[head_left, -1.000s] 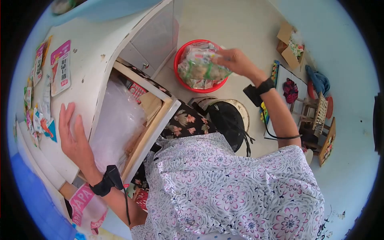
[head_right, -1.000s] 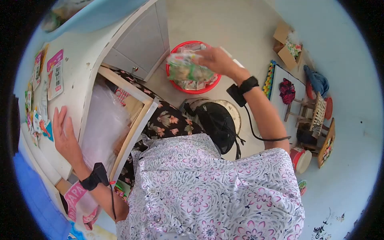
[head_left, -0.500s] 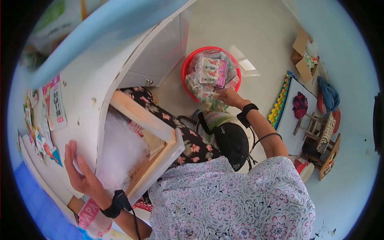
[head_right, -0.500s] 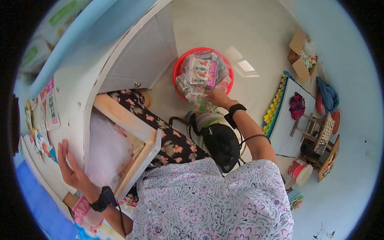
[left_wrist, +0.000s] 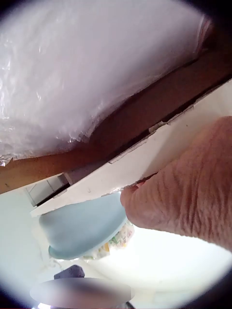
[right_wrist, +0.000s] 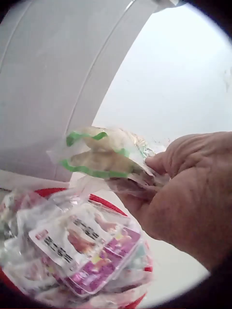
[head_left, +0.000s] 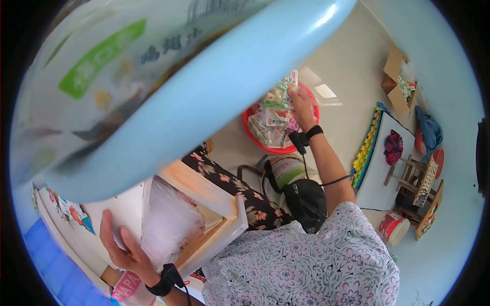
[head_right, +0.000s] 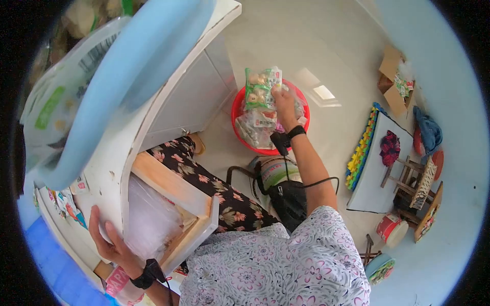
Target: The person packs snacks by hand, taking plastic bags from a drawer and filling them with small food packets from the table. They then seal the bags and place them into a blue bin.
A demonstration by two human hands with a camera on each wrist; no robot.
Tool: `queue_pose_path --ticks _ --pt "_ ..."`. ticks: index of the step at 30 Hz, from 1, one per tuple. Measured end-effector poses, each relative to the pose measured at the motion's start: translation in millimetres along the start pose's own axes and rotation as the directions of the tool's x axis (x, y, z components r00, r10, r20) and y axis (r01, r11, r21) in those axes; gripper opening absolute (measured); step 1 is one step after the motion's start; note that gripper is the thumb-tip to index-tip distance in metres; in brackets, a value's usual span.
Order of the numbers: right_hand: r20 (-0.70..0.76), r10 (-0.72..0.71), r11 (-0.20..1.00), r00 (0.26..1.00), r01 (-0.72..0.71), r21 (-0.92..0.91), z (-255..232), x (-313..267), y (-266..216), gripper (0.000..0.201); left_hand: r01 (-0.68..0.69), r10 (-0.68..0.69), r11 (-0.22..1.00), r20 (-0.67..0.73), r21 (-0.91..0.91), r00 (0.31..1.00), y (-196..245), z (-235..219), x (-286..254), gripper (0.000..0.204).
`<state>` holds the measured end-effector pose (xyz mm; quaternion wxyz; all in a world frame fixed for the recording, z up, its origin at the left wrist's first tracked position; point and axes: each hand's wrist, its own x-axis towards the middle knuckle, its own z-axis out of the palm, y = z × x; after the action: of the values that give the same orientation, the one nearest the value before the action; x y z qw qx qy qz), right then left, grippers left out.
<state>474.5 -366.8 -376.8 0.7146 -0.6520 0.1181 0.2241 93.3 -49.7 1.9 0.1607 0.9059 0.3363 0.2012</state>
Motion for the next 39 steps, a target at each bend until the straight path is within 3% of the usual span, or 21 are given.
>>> queue_pose_path --ticks 3,5,6,8,9,12,13,14,16,17,21,24,25,27,34,35,38,39 --pt "-0.137 -0.047 0.995 0.989 0.035 -0.094 14 11 51 0.034 -0.027 0.027 1.0 -0.008 0.004 1.0 1 1 0 0.04" --pt "-0.238 -0.103 0.904 0.966 -0.009 -0.428 4 39 144 0.037 0.001 -0.001 1.0 -0.011 0.008 1.0 5 1 -1 0.039" --pt "-0.284 -0.139 0.817 0.949 -0.052 -0.575 5 47 167 0.039 0.014 -0.014 1.0 -0.009 0.008 1.0 6 1 -1 0.039" --pt "-0.283 -0.14 0.826 0.949 -0.046 -0.562 19 35 147 0.042 -0.011 0.011 0.999 -0.003 0.035 1.0 4 -1 -1 0.039" --pt "-0.272 0.047 0.909 0.961 -0.154 -0.388 24 27 131 0.039 -0.004 0.004 0.999 0.007 0.04 1.0 6 -2 -1 0.039" --pt "-0.282 -0.223 0.836 0.933 0.034 -0.547 21 29 119 0.033 -0.024 0.024 0.999 0.009 0.034 1.0 7 2 0 0.04" --pt "-0.235 -0.296 0.852 0.926 0.145 -0.504 19 37 118 0.029 -0.037 0.037 0.999 0.003 0.039 0.999 6 3 0 0.04" --pt "-0.223 -0.195 0.909 0.955 0.091 -0.406 12 38 118 0.028 -0.046 0.047 0.998 -0.004 0.047 0.999 6 3 0 0.04" --pt "-0.156 0.014 0.977 0.988 -0.047 -0.206 18 6 53 0.027 -0.041 0.04 0.997 0.007 0.065 0.999 9 2 1 0.04" --pt "-0.187 0.042 0.987 0.981 -0.07 -0.147 20 -11 29 0.027 -0.041 0.041 0.996 0.011 0.074 0.999 9 2 1 0.04" --pt "-0.151 -0.117 0.986 0.982 0.133 0.104 6 -40 18 0.025 -0.032 0.032 0.996 0.007 0.088 0.999 12 3 1 0.04" --pt "-0.171 -0.236 0.953 0.957 0.193 -0.232 -36 -49 58 0.026 -0.03 0.03 0.995 0.002 0.091 1.0 17 4 2 0.04" --pt "-0.203 -0.156 0.907 0.967 0.059 -0.418 -60 -44 90 0.028 -0.038 0.038 0.995 0.004 0.097 0.999 15 4 1 0.04" --pt "-0.215 -0.097 0.858 0.972 -0.027 -0.513 -76 -47 114 0.032 -0.057 0.057 0.994 0.005 0.091 0.998 11 4 2 0.04" --pt "-0.311 -0.062 0.712 0.949 -0.176 -0.68 -59 -45 98 0.046 -0.104 0.105 0.992 0.0 0.076 0.995 2 4 2 0.039" --pt "-0.337 0.012 0.671 0.941 -0.258 -0.695 -58 -42 94 0.049 -0.117 0.117 0.991 -0.007 0.073 0.993 -1 3 2 0.039" --pt "-0.283 -0.055 0.63 0.958 -0.186 -0.754 -68 -44 96 0.049 -0.139 0.14 0.989 -0.011 0.054 0.99 -1 2 2 0.039" --pt "-0.272 0.013 0.656 0.962 -0.214 -0.724 -73 -43 95 0.049 -0.141 0.141 0.988 0.001 0.068 0.99 -1 0 2 0.04"
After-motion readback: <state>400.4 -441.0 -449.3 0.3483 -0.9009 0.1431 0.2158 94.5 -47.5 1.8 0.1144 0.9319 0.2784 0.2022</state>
